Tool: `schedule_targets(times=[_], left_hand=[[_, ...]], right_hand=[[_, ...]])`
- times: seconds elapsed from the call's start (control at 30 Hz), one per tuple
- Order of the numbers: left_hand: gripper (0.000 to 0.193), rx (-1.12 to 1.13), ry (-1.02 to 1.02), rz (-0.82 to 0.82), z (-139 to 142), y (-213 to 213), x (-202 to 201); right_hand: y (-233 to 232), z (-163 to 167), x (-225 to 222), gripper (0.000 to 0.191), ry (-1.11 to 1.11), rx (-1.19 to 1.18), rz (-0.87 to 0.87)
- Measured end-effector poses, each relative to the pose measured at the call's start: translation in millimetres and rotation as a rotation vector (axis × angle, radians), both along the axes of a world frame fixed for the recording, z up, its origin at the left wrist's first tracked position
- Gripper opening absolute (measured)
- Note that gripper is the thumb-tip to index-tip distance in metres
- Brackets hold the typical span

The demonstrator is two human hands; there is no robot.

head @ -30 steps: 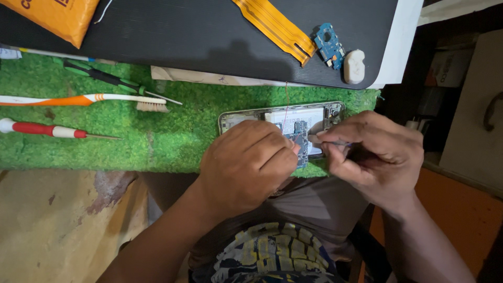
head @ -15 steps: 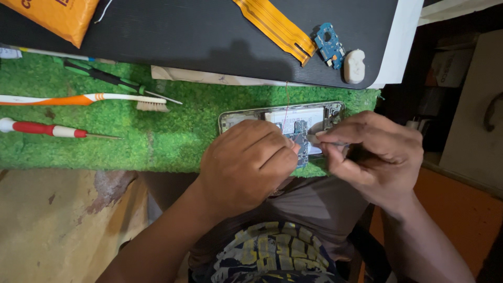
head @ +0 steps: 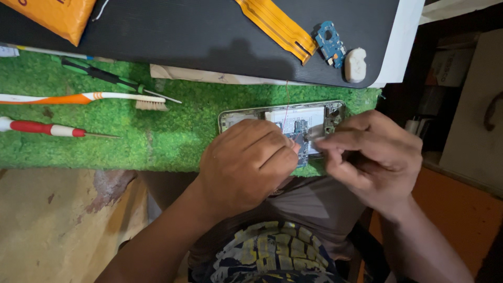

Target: The person works on a disassembled smartphone at a repair bench. They peel an orange flex cable, lift the battery and board area, then rub the exposed circuit board contacts with a small white eraser and use a tool to adjust small components on the board.

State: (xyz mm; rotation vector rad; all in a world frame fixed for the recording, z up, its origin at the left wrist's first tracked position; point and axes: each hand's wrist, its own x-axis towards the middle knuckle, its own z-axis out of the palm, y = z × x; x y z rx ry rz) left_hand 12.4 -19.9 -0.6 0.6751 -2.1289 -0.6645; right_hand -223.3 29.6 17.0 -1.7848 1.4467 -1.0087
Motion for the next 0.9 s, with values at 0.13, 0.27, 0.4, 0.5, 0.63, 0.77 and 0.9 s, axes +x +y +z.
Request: schedule_targets(times=[0.13,0.27,0.4,0.5,0.63,0.77,0.9], left_hand=[[0.015,-0.006,-0.001,0.006,-0.5,-0.1,-0.7],[0.015,-0.004,-0.007,0.012,0.4,0.2,-0.7],[0.014,-0.009,-0.025,-0.005,1.4,-0.5,0.9],[0.015,-0.032,-0.026,0.009,0.9,-0.5,0.0],[0.016,-0.016,-0.011,0.008,-0.1,0.0,-0.5],[0.016,-0.021,-0.015,0.002,-0.3,-0.1,0.3],[0.016,-0.021,-0.021,0.002,-0.1,-0.1,0.8]], right_hand=[[0.0,3.1,2.1,0.018,0.085,-0.026,-0.026],[-0.5,6.0,1.7,0.018,0.068,0.011,0.000],[1.1,4.3,3.7,0.018,0.090,-0.002,-0.042],[3.2,2.8,4.0,0.017,0.099,-0.011,-0.061],[-1.8,-4.6,-1.3,0.017,0.041,-0.041,-0.007],[-1.1,-7.6,-4.8,0.016,0.026,-0.078,-0.049],[-2.1,-4.6,-4.2,0.014,0.016,-0.071,-0.056]])
